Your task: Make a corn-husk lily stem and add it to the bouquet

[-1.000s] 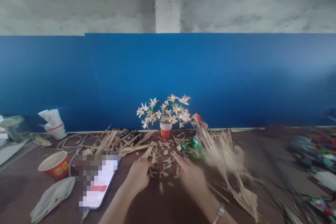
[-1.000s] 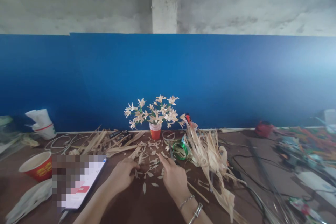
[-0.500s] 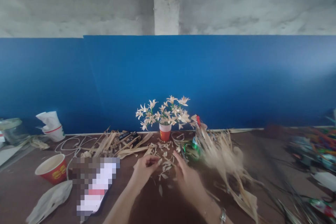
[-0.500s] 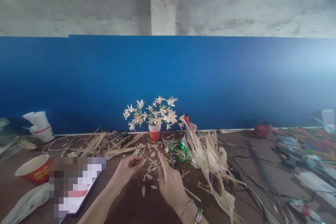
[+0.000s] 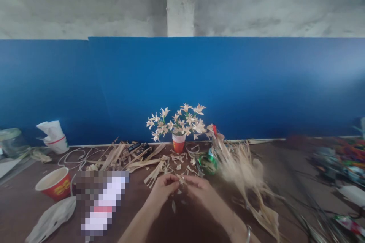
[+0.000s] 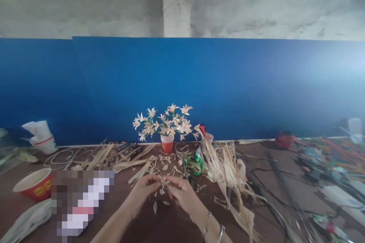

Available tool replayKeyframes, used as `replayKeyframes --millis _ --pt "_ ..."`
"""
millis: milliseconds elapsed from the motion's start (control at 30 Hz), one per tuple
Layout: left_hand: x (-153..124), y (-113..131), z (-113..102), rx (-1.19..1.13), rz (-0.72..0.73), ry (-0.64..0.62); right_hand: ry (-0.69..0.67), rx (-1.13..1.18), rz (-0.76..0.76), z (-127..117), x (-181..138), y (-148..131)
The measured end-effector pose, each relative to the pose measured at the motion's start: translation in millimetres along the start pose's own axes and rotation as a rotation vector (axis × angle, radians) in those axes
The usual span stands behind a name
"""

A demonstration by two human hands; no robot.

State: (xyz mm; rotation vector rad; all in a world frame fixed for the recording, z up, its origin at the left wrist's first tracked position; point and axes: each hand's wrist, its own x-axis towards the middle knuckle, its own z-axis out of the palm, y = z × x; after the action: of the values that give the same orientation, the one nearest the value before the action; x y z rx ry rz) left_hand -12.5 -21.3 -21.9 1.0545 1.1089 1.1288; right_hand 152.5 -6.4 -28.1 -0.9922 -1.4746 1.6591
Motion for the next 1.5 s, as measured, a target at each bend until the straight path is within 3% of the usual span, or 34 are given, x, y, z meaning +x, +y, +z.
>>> replayKeyframes --millis 267,467,800,1000,1200,1367,1500 --pt "0 -5 2 -0.224 -0.086 -0.058 -0.006 0.149 0.098 -9 -7 -9" --pt "-3 -2 5 -0.075 -0.054 -0.014 -0.050 0.192 0.173 -9 -8 -8" --pt "2 -3 5 0.179 0.121 0.187 0.028 0.144 0.157 0 -5 -10" --pt "-1 1 7 0.025 -0.013 0.133 0.023 0.182 0.181 -4 -5 -7" --pt "1 -5 7 -0.099 -0.026 0.098 0.020 0.151 0.201 -6 -1 5" --pt "6 -15 8 -0.090 -0.049 0.148 0.000 0.073 0.091 2 -1 4" --pt "7 -21 11 -0.105 -0.062 0.188 0.077 -0.194 -0.116 11 -5 -4"
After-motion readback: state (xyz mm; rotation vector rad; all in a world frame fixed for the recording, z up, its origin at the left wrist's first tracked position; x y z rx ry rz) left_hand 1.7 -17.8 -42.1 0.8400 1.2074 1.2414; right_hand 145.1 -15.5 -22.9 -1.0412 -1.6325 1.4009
